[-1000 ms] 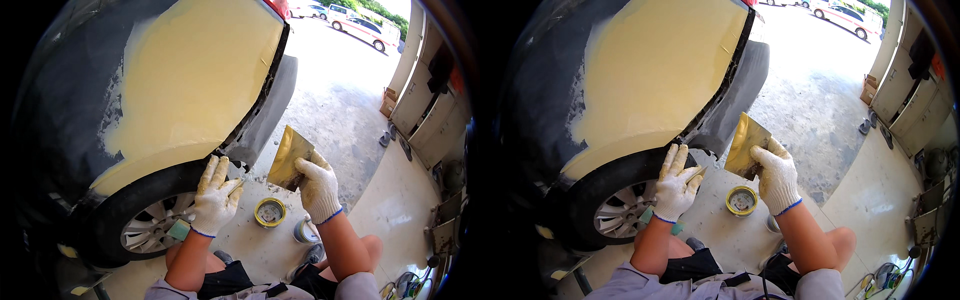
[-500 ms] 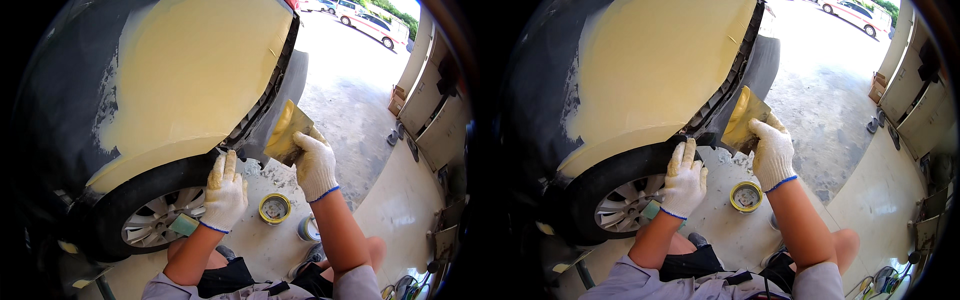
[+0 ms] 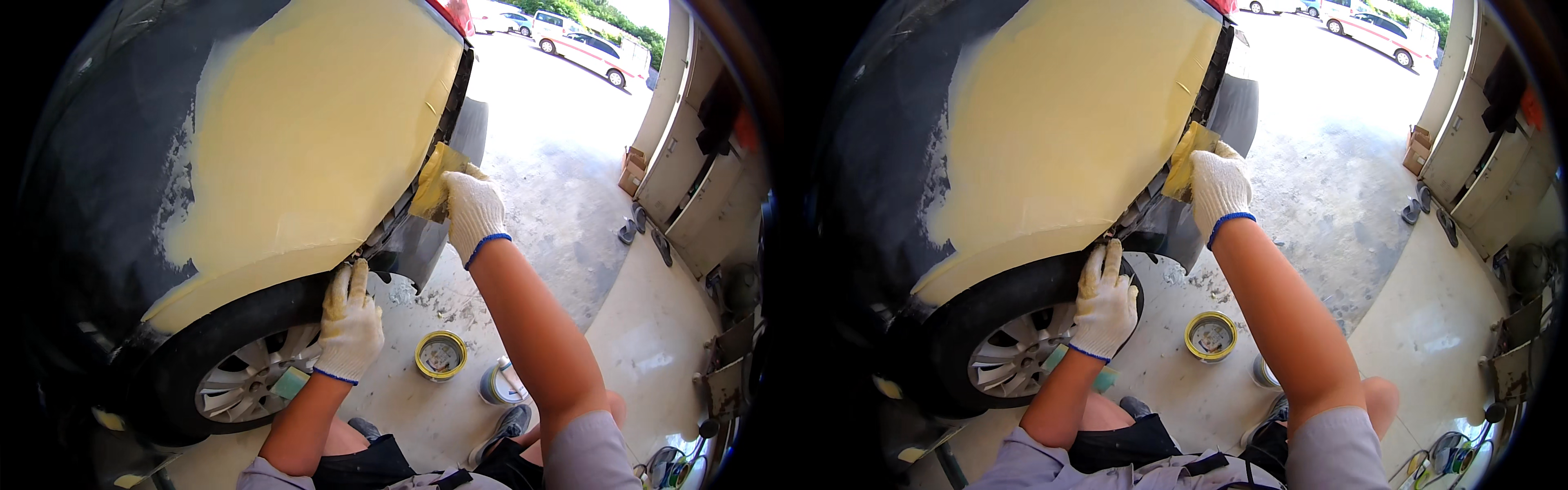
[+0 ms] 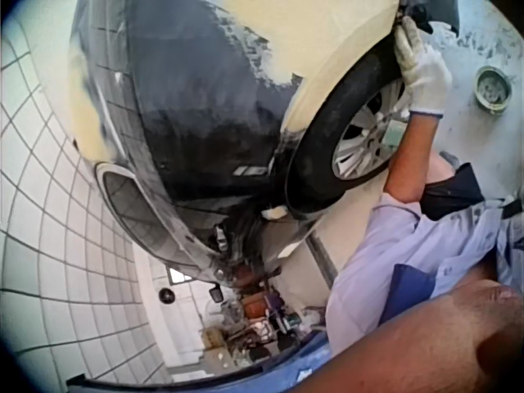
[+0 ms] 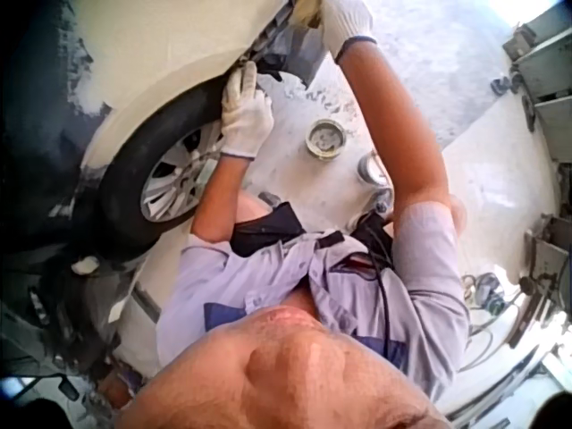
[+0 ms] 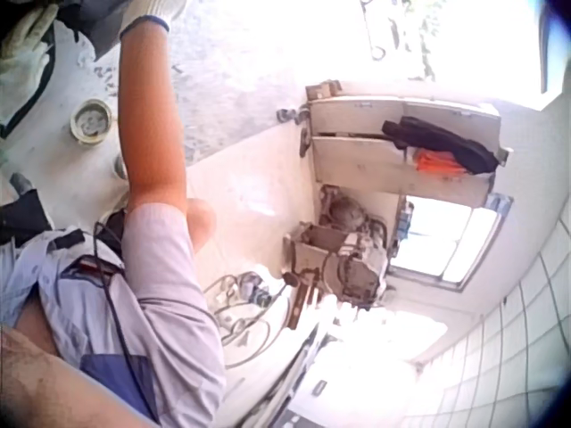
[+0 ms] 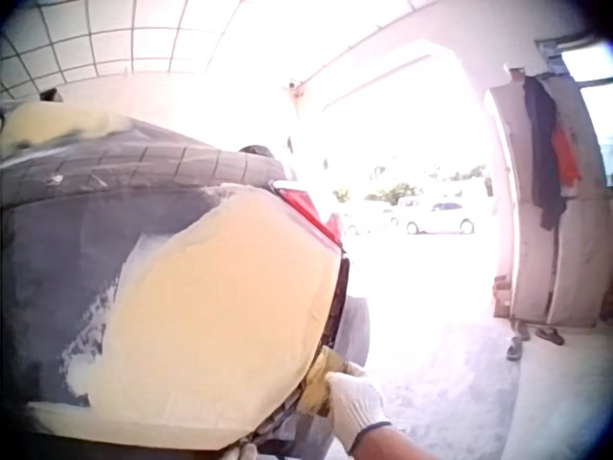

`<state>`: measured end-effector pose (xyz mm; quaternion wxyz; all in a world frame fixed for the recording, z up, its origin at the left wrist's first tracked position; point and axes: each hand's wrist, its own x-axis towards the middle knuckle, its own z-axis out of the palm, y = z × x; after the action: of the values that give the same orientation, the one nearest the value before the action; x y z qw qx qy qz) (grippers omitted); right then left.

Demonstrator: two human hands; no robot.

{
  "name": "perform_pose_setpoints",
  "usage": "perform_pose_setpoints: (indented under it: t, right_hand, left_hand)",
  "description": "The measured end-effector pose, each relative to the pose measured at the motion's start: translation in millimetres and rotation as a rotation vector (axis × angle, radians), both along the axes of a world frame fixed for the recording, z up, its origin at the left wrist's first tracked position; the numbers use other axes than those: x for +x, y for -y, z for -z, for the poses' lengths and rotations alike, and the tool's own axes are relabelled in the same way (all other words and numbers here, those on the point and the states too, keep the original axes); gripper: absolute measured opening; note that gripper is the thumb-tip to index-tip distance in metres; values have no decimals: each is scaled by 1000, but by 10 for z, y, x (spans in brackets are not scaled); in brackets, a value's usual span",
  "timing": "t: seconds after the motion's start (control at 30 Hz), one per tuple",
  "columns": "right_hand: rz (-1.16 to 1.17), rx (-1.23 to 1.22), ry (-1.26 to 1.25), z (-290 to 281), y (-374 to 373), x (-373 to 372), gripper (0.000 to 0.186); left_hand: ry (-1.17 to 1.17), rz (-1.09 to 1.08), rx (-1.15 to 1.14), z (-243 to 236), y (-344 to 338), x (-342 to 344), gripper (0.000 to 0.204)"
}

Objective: The person applies a yellow body filler to the rear quarter panel of a black car using a spreader. They smooth the filler over the surface and then use a sanding block to level the applied material. The person works on the area around the wheel arch and the lower side panel.

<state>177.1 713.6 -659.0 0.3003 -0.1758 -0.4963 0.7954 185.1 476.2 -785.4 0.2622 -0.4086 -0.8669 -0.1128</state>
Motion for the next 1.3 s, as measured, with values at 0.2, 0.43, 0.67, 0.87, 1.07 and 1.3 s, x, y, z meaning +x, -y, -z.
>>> perform_pose_setpoints:
  t: [0.2,0.43,0.67,0.87,1.07,1.3]
  right_hand:
    - [65,213,-37,-30,-64,-358,30]
    - [209,575,292,-468,330,-369,42]
    - [170,135,121,-122,201,-92,28]
    - [116,233,228,34,233,-238,27]
    - [46,298,227,-320,456,-315,30]
    - [8,165,239,-150,489,86,24]
  left_hand:
    - [83,15,72,19,37,-25,29]
    - [156,-31,131,227,52,-86,48]
    - [168,-8,126,140,35,-55,49]
    - [153,24,148,101,23,-50,50]
    - [162,22,194,166,3,-69,59]
    - [185,-7,165,206,79,-93,57]
